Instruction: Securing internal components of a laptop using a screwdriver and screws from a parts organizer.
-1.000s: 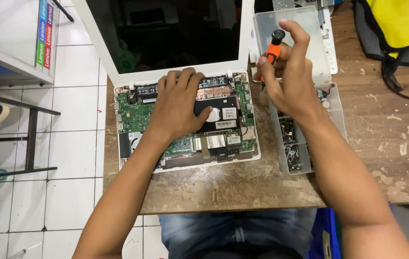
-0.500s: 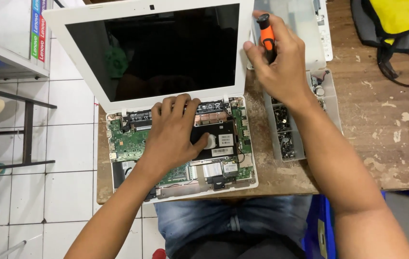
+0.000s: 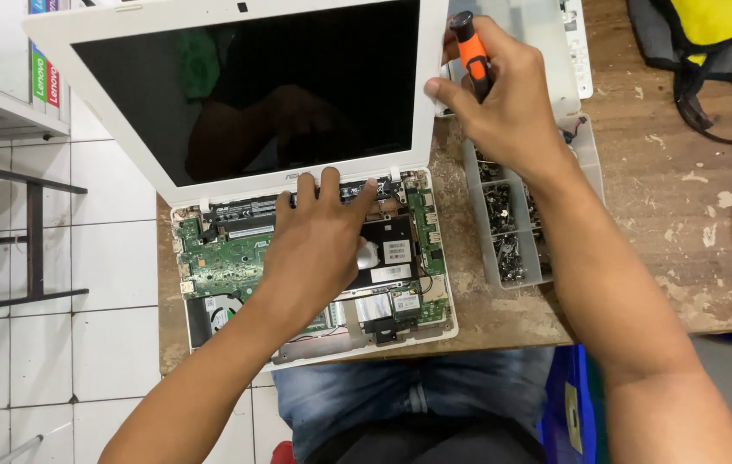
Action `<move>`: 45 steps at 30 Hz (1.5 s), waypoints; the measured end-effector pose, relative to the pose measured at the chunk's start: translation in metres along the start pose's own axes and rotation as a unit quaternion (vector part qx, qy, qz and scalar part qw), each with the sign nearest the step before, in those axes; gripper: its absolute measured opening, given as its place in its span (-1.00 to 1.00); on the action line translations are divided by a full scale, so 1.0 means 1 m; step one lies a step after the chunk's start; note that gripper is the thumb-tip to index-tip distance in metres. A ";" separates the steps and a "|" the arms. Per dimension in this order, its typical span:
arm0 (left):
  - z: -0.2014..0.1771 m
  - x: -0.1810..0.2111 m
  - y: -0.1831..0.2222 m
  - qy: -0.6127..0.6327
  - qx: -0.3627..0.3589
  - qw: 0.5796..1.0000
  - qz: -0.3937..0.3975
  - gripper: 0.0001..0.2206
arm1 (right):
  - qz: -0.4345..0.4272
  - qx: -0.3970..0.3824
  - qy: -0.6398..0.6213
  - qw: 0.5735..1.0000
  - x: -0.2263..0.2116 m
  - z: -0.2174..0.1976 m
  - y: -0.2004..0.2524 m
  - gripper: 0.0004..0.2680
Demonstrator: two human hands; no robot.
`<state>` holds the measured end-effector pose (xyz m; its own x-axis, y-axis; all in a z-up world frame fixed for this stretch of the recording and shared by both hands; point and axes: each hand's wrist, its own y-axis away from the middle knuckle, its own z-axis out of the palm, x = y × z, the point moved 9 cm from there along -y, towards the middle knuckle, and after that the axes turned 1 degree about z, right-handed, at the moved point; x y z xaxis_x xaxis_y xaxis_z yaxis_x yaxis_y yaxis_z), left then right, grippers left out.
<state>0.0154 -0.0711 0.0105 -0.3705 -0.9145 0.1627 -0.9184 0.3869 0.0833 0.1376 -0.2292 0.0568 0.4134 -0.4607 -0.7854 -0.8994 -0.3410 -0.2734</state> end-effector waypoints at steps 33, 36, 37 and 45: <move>-0.014 0.002 0.048 0.038 0.254 0.966 -0.033 -0.41 | -0.249 0.018 -0.126 0.960 -0.072 -0.009 0.011 -0.86; -0.015 0.001 0.046 0.009 0.250 0.967 -0.051 -0.41 | -0.238 0.026 -0.141 0.961 -0.077 -0.010 0.008 -0.84; -0.014 0.001 0.047 0.008 0.253 0.966 -0.053 -0.41 | -0.241 0.025 -0.141 0.960 -0.077 -0.010 0.008 -0.84; 0.002 0.002 0.041 -0.083 0.207 0.971 -0.090 -0.30 | -0.233 -0.002 -0.217 0.948 -0.050 -0.011 0.015 -0.78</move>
<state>-0.0230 -0.0571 0.0117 -0.1839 -0.9827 0.0195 -0.9350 0.1688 -0.3120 0.1050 -0.2206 0.0980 0.6674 0.1212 -0.7348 -0.6328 -0.4278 -0.6454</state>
